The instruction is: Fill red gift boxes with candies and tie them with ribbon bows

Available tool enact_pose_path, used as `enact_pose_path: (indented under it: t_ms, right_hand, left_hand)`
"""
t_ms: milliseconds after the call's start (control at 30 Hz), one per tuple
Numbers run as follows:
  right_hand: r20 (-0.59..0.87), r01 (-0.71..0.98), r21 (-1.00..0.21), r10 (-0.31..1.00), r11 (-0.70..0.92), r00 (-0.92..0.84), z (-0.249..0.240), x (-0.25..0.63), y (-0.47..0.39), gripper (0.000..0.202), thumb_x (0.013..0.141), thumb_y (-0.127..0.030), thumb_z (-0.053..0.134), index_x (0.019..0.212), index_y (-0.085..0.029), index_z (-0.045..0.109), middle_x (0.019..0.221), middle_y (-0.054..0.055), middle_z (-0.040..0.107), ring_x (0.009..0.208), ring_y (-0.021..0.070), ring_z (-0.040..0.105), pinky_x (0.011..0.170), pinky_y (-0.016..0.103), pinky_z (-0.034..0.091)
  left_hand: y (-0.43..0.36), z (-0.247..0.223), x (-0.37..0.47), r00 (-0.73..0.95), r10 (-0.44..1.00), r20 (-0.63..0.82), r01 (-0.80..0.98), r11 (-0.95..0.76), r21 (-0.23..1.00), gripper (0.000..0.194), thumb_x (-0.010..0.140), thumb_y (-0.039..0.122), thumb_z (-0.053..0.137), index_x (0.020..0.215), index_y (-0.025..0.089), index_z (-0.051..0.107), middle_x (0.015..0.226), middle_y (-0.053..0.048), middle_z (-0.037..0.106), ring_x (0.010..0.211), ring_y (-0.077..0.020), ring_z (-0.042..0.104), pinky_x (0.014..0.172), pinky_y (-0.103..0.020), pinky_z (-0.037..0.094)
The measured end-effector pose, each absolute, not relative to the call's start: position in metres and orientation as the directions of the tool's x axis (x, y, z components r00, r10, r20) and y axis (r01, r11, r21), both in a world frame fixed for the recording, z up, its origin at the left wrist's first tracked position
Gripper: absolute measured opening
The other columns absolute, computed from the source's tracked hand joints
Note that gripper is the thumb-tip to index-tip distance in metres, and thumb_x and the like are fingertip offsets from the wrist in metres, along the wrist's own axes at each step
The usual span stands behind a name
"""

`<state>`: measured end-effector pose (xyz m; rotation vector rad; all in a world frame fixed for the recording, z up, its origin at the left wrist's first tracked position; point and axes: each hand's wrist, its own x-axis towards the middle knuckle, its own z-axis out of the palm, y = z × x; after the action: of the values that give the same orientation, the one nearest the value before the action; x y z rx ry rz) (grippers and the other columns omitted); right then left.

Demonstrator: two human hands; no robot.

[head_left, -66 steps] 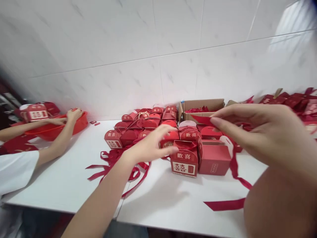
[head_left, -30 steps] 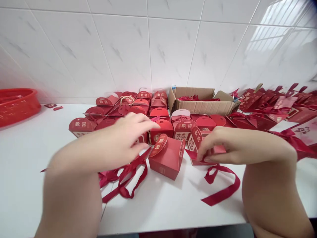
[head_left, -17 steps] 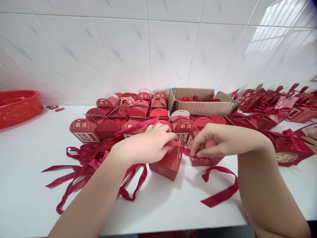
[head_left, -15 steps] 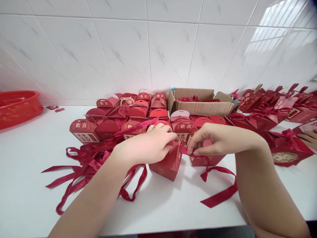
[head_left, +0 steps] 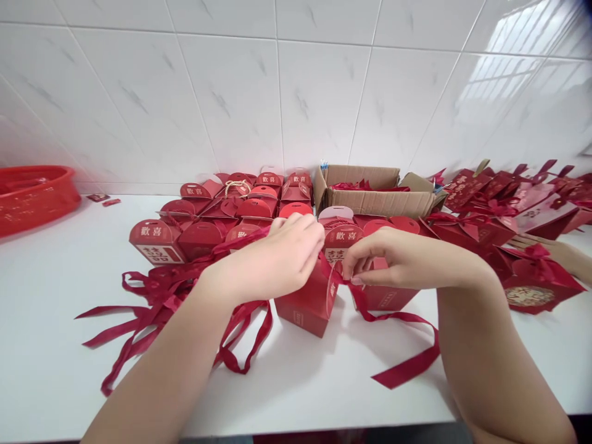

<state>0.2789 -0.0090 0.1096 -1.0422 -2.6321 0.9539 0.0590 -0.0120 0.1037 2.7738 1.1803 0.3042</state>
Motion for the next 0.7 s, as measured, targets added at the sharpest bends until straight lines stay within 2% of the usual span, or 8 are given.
enact_pose_path:
  t_ms: [100,167,233,300,367,467,567,700]
  right_hand:
    - [0.047,0.525,-0.654,0.722,0.544,-0.69,0.107,0.271,-0.011,0.015,0.084,-0.031,0.059,0.09,-0.019,0.066,0.087,0.002,0.067,0.078,0.0147,0.061,0.067,0.026,0.048]
    - [0.141,0.438,-0.734,0.747,0.519,-0.65,0.102,0.261,-0.012,0.022,0.086,-0.039,0.057,0.092,-0.019,0.064,0.088,0.003,0.065,0.076,0.0141,0.058,0.065,0.026,0.046]
    - [0.19,0.339,-0.813,0.765,0.474,-0.615,0.098,0.252,-0.012,0.027,0.088,-0.043,0.054,0.084,-0.018,0.062,0.078,0.002,0.06,0.067,0.0116,0.052,0.059,0.025,0.042]
    - [0.2,0.288,-0.859,0.795,0.423,-0.572,0.096,0.246,-0.012,0.031,0.088,-0.045,0.053,0.076,-0.016,0.059,0.07,0.0,0.053,0.059,0.0094,0.046,0.053,0.023,0.037]
    - [0.192,0.295,-0.869,0.82,0.397,-0.539,0.096,0.245,-0.012,0.032,0.088,-0.044,0.054,0.073,-0.016,0.057,0.067,-0.001,0.048,0.057,0.0084,0.041,0.052,0.023,0.034]
    - [0.138,0.377,-0.842,0.83,0.385,-0.54,0.096,0.244,-0.014,0.034,0.091,-0.041,0.047,0.066,-0.017,0.046,0.064,-0.003,0.039,0.055,0.0079,0.033,0.051,0.023,0.029]
    - [0.062,0.476,-0.782,0.809,0.403,-0.584,0.093,0.242,-0.014,0.032,0.092,-0.036,0.042,0.065,-0.019,0.037,0.064,-0.003,0.036,0.058,0.0096,0.033,0.053,0.025,0.03]
    - [-0.001,0.592,-0.684,0.811,0.426,-0.585,0.084,0.236,-0.012,0.025,0.089,-0.031,0.041,0.069,-0.019,0.048,0.079,0.002,0.05,0.075,0.0163,0.046,0.068,0.03,0.038]
  left_hand:
    - [-0.015,0.113,0.053,0.599,0.732,0.323,0.701,-0.675,0.23,0.017,0.094,0.021,0.03,0.08,0.02,0.039,0.088,-0.003,0.047,0.082,-0.0183,0.043,0.079,-0.037,0.039]
    - [-0.018,0.118,0.052,0.527,0.716,0.458,0.676,-0.68,0.284,0.017,0.095,0.022,0.029,0.081,0.021,0.039,0.088,-0.003,0.048,0.08,-0.0172,0.045,0.076,-0.033,0.039]
    - [-0.022,0.12,0.051,0.449,0.737,0.505,0.685,-0.647,0.335,0.019,0.096,0.025,0.028,0.08,0.021,0.038,0.084,-0.002,0.05,0.073,-0.0156,0.047,0.067,-0.03,0.039]
    - [-0.023,0.118,0.049,0.374,0.842,0.389,0.765,-0.517,0.385,0.022,0.095,0.032,0.028,0.079,0.022,0.039,0.075,0.0,0.052,0.061,-0.0147,0.047,0.056,-0.029,0.036]
    - [-0.021,0.114,0.047,0.329,0.936,0.127,0.856,-0.352,0.378,0.025,0.092,0.044,0.034,0.081,0.023,0.041,0.065,0.001,0.053,0.051,-0.0149,0.046,0.047,-0.028,0.032]
    - [-0.016,0.107,0.043,0.337,0.918,-0.211,0.917,-0.269,0.294,0.032,0.078,0.054,0.052,0.081,0.023,0.042,0.064,0.001,0.057,0.048,-0.0165,0.05,0.043,-0.028,0.029]
    - [-0.01,0.108,0.038,0.337,0.899,-0.279,0.924,-0.259,0.28,0.028,0.076,0.047,0.054,0.079,0.023,0.04,0.064,0.0,0.056,0.047,-0.0151,0.047,0.042,-0.028,0.029]
    - [-0.008,0.114,0.028,0.319,0.9,-0.296,0.919,-0.218,0.329,0.022,0.076,0.038,0.054,0.077,0.023,0.038,0.056,0.004,0.041,0.043,-0.0113,0.03,0.04,-0.027,0.023]
